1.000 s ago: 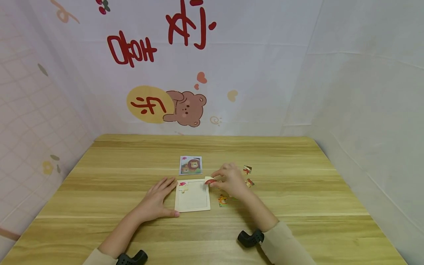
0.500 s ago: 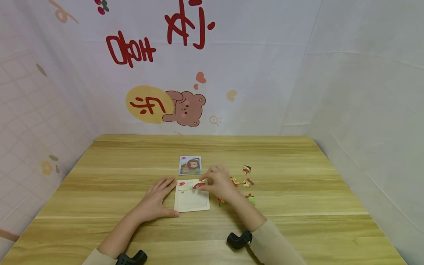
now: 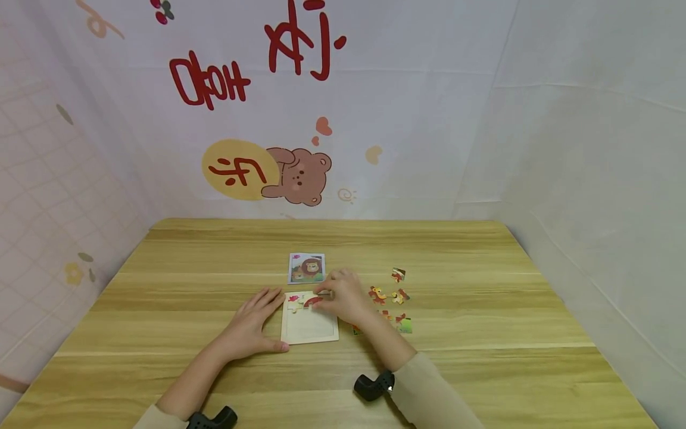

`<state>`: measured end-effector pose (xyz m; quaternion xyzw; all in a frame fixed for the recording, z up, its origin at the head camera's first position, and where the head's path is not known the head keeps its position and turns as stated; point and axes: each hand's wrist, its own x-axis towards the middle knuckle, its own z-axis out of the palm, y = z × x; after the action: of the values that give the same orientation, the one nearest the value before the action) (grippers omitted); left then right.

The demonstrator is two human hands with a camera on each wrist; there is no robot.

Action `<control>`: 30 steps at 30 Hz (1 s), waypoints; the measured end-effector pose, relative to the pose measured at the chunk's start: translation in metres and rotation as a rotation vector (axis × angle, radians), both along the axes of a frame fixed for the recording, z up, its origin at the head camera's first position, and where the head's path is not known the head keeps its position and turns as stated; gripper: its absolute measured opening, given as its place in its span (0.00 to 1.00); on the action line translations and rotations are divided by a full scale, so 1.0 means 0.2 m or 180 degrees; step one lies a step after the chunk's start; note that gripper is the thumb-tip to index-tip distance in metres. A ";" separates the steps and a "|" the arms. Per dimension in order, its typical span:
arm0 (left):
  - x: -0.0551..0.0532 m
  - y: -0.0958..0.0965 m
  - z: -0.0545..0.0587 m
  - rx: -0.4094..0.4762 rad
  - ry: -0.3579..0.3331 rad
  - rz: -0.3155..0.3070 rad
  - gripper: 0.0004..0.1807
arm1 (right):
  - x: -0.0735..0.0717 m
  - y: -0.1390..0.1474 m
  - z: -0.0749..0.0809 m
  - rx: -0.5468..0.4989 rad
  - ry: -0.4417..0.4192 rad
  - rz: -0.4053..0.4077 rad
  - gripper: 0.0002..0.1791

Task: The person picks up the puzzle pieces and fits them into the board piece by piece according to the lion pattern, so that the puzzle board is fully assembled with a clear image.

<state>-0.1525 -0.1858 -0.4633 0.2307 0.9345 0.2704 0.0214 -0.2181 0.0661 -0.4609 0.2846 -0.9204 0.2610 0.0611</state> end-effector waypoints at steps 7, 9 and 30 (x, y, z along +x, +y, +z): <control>0.00 0.00 0.00 -0.0004 0.0042 0.0008 0.60 | -0.01 -0.01 -0.01 0.0004 -0.0045 0.0002 0.15; 0.00 0.00 0.00 -0.0002 0.0034 0.0008 0.60 | -0.01 -0.02 -0.02 0.0002 -0.0066 0.0014 0.15; 0.00 -0.01 0.00 -0.0009 -0.0019 0.0026 0.61 | 0.00 -0.04 -0.03 -0.0106 -0.0156 0.0117 0.10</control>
<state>-0.1523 -0.1869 -0.4637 0.2260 0.9357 0.2698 0.0233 -0.2183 0.0575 -0.4667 0.2939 -0.9118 0.2842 0.0385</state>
